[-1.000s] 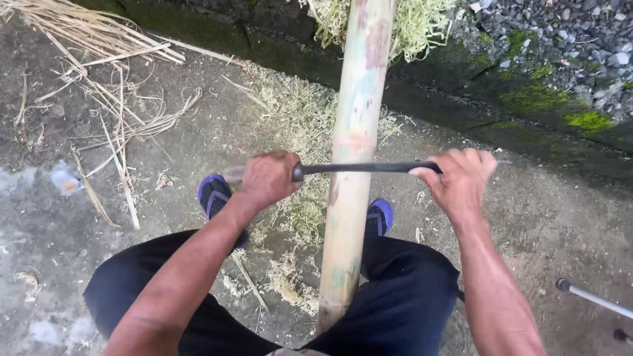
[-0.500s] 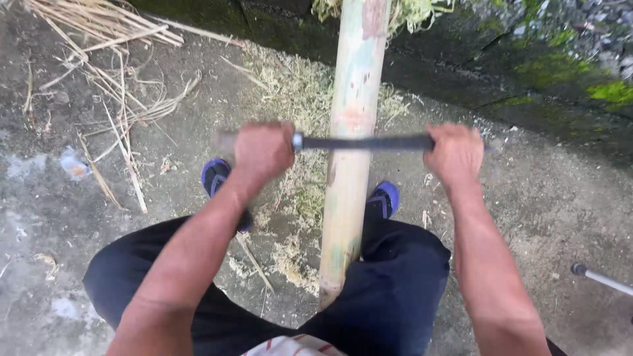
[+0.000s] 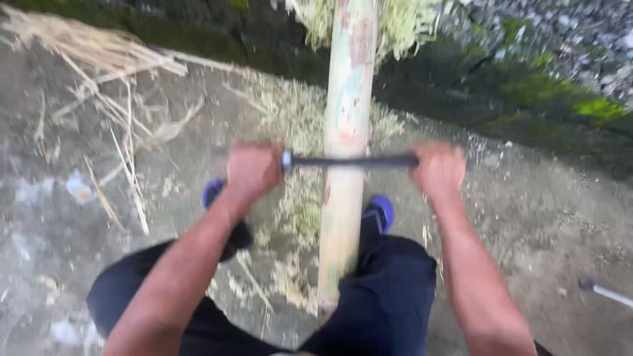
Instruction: The worker uses a large blade to shave the outer bark from a length of bamboo held between their knees.
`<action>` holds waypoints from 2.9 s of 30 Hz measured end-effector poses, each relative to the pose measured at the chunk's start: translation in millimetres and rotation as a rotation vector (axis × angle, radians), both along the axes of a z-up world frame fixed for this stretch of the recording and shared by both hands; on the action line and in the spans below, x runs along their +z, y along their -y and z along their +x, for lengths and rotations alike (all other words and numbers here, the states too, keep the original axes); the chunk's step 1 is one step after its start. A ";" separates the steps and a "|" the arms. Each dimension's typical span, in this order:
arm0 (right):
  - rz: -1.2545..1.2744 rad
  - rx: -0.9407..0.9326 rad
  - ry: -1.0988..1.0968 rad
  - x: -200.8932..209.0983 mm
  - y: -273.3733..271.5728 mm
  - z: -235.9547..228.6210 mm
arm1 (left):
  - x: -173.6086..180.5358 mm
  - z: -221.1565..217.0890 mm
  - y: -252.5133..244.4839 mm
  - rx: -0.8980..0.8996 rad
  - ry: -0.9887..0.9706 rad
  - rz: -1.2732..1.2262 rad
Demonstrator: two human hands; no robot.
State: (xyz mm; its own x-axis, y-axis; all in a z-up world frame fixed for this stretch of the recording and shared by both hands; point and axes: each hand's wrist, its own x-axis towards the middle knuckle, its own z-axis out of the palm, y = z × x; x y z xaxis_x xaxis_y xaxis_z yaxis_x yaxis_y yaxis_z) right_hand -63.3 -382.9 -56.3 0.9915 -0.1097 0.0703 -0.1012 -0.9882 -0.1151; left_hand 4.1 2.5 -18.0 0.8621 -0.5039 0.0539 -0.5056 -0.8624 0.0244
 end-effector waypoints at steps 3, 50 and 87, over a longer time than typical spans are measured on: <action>-0.180 0.132 0.105 56.7 -14.6 30.6 | 3.9 32.8 8.4 0.091 -0.131 -0.016; -0.324 0.273 0.657 130.9 -80.7 45.4 | 13.4 43.1 -11.9 0.481 -0.599 -0.329; 0.235 0.398 0.322 28.4 -130.6 8.7 | 59.4 -9.3 -21.0 0.565 -0.809 -0.859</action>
